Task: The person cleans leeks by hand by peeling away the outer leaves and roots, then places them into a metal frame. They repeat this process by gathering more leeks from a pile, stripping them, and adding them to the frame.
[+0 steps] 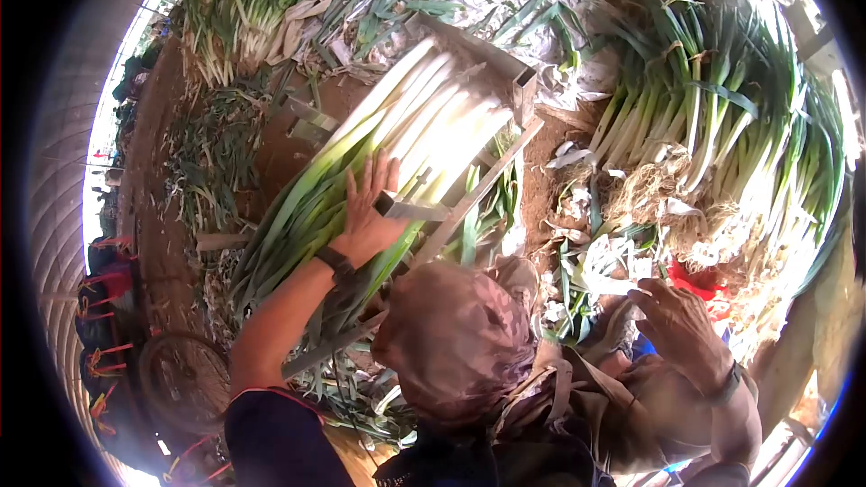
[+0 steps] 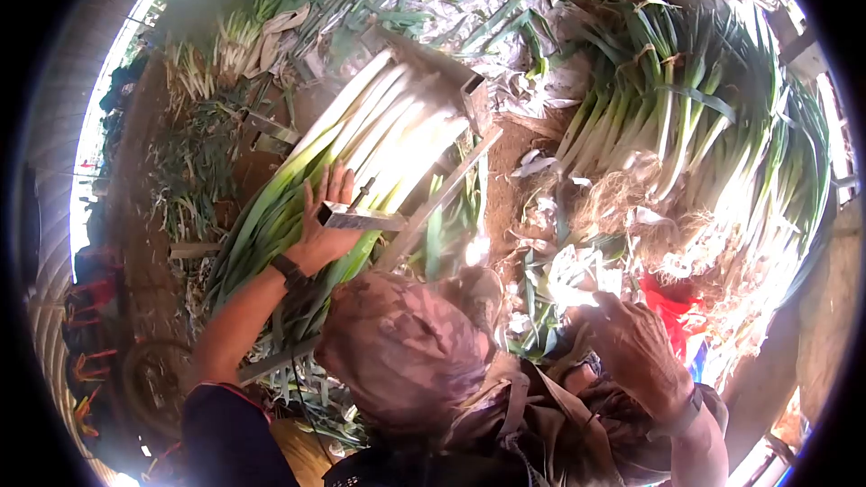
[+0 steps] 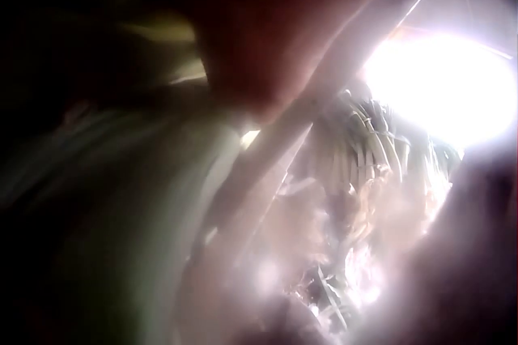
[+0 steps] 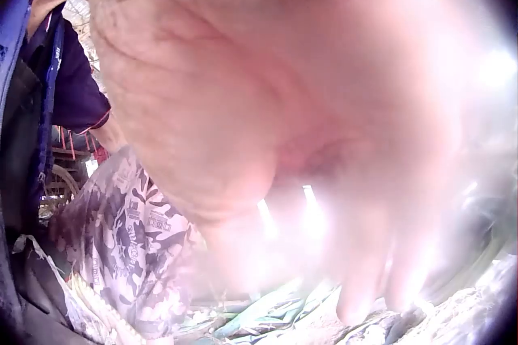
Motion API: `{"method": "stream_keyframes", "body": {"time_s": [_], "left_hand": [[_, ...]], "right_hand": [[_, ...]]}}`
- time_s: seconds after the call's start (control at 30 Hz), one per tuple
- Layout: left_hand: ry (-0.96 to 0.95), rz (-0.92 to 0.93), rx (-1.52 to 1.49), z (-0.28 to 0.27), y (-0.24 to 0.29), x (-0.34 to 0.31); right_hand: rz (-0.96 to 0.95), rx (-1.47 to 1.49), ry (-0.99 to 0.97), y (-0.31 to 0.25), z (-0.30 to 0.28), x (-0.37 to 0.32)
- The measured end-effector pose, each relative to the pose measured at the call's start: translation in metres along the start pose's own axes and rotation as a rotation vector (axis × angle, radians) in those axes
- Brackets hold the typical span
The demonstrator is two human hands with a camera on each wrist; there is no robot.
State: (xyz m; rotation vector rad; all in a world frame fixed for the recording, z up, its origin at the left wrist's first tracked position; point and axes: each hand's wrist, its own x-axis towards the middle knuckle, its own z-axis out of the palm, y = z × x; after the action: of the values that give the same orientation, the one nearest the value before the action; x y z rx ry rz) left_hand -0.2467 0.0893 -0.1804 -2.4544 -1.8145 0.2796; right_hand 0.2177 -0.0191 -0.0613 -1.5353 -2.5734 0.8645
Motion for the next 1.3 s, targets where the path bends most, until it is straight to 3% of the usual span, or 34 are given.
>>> {"method": "stream_keyframes", "body": {"time_s": [0.07, 0.1, 0.13, 0.17, 0.2, 0.33, 0.4, 0.47, 0.53, 0.6, 0.67, 0.7, 0.77, 0.8, 0.87, 0.93, 1.0, 1.07, 1.1, 1.17, 1.3], "left_hand": [[0.052, 0.111, 0.036, 0.016, -0.012, -0.009], [0.043, 0.119, -0.045, 0.018, -0.021, -0.006], [0.051, 0.081, -0.042, 0.034, -0.032, -0.005], [0.053, 0.133, -0.167, 0.076, -0.055, -0.007], [0.058, 0.181, 0.322, 0.052, -0.028, -0.002], [-0.120, 0.053, 0.318, 0.034, -0.009, 0.007], [-0.090, 0.031, 0.143, 0.013, 0.003, 0.004], [-0.037, 0.092, -0.078, 0.018, -0.005, 0.002], [-0.036, 0.087, -0.090, 0.021, -0.009, 0.000], [-0.033, 0.074, -0.100, 0.030, -0.026, -0.009], [0.104, 0.163, -0.086, 0.043, -0.047, -0.021], [0.113, 0.173, -0.080, 0.025, -0.039, -0.020], [-0.468, -0.023, -0.017, -0.046, -0.011, -0.027], [-0.456, -0.025, -0.013, -0.063, -0.010, -0.036], [-0.510, 0.142, -0.270, -0.088, -0.011, -0.061], [-0.392, 0.122, -0.351, -0.110, 0.002, -0.080], [-0.276, 0.097, -0.423, -0.119, 0.002, -0.094], [-0.173, -0.223, -0.624, -0.138, 0.010, -0.102], [-0.165, -0.236, -0.610, -0.153, 0.012, -0.107], [-0.356, -0.435, -0.387, -0.230, 0.069, -0.104], [-0.318, -0.394, -0.334, -0.260, 0.117, -0.100]], "right_hand": [[-0.055, 0.077, 0.069, 0.000, 0.001, 0.003], [-0.002, 0.017, -0.007, 0.006, 0.007, 0.003], [-0.169, -0.065, -0.023, 0.009, -0.002, 0.002], [-0.064, -0.133, -0.093, 0.013, 0.007, -0.003], [-0.055, -0.142, -0.126, 0.029, 0.029, -0.009], [-0.068, -0.154, 0.012, 0.027, 0.033, -0.005], [-0.001, -0.184, -0.108, 0.024, 0.031, -0.009], [-0.016, -0.119, -0.041, 0.033, 0.039, -0.018], [-0.059, -0.053, 0.036, 0.040, 0.038, -0.026], [-0.009, 0.104, -0.009, 0.052, 0.028, -0.031], [-0.039, 0.173, 0.052, 0.091, 0.036, -0.031], [0.027, 0.197, 0.030, 0.106, 0.028, -0.029], [0.152, 0.163, 0.044, 0.153, 0.023, -0.015], [0.207, 0.105, 0.078, 0.183, 0.025, -0.007], [0.743, 0.169, 0.045, 0.207, -0.004, -0.001], [0.780, -0.141, 0.395, 0.231, -0.013, -0.011], [1.042, -0.197, 0.550, 0.267, -0.009, -0.001], [1.179, -0.068, 0.555, 0.288, -0.007, 0.005], [1.183, -0.012, 0.617, 0.297, -0.001, 0.011], [1.216, -0.088, 0.608, 0.311, 0.010, 0.024], [1.203, -0.055, 0.580, 0.331, -0.008, 0.018]]}}
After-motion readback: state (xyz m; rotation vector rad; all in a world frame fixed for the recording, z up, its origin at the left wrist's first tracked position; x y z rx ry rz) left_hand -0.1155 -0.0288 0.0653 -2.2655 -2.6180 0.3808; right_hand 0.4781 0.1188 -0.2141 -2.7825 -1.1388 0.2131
